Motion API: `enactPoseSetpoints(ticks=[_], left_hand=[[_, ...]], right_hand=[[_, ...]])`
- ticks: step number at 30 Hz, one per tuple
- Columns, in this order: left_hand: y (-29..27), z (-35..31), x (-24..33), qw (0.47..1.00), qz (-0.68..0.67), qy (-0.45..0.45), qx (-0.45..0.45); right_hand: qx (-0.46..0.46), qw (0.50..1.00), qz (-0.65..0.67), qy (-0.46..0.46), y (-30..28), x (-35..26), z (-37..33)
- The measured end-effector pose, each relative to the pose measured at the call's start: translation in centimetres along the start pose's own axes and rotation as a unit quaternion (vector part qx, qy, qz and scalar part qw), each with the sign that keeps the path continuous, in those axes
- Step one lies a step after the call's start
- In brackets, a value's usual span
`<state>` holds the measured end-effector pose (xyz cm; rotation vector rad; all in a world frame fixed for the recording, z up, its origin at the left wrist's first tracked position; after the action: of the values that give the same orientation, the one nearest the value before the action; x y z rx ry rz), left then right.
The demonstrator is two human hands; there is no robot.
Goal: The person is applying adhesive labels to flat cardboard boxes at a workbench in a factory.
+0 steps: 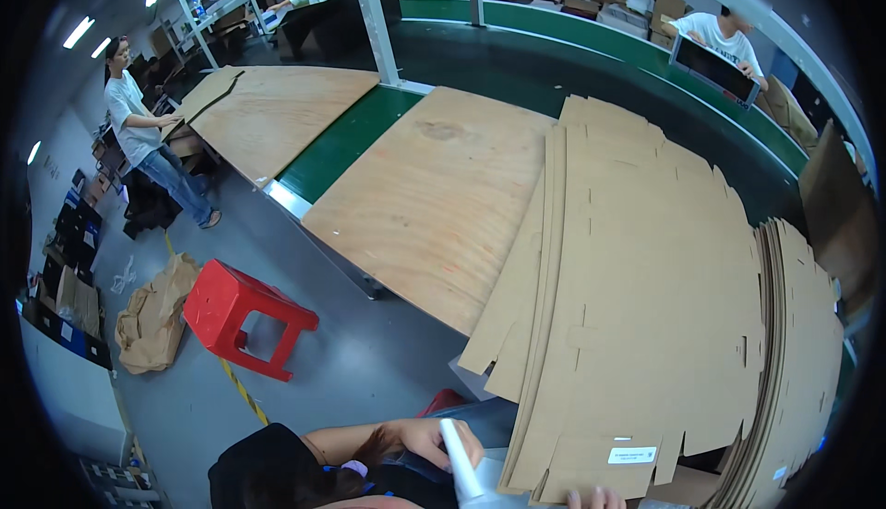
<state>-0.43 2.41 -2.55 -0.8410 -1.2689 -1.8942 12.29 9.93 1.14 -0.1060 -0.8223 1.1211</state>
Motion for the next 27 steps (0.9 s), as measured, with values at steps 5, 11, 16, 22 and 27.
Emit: enactPoseSetpoints(ticks=[5, 11, 16, 22, 27], left_hand=[[-1.2, 0.5, 7.4, 0.967, -0.097, 0.219, -0.084], [-1.5, 2.2, 9.2, 0.941, -0.064, 0.297, -0.147], [-0.3, 1.5, 3.8, 0.975, -0.076, 0.156, -0.136], [0.9, -1.1, -4.8, 0.977, -0.168, -0.100, -0.085], [-0.6, -0.6, -4.5, 0.972, -0.208, -0.102, 0.034]], right_hand=[[0.150, 0.650, 0.332, 0.667, -0.1, 2.0, 10.2], [0.337, 0.166, 0.593, 0.712, -1.9, 2.5, -15.8], [0.383, -0.032, 0.545, 0.745, 0.1, 2.0, -11.3], [0.260, 0.092, 0.515, 0.811, -0.2, 2.6, -10.2], [0.220, 0.273, 0.513, 0.784, -1.6, 3.5, -7.3]])
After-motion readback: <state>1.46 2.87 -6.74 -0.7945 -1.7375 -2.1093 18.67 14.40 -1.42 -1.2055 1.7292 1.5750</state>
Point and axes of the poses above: each hand's wrist, its own z-axis towards the middle knuckle, its own y-axis out of the palm, x = y × z, the point moved 6 cm from there along z, towards the middle knuckle, and after that the axes turned 8 degrees about -x, right-handed, at the moved point
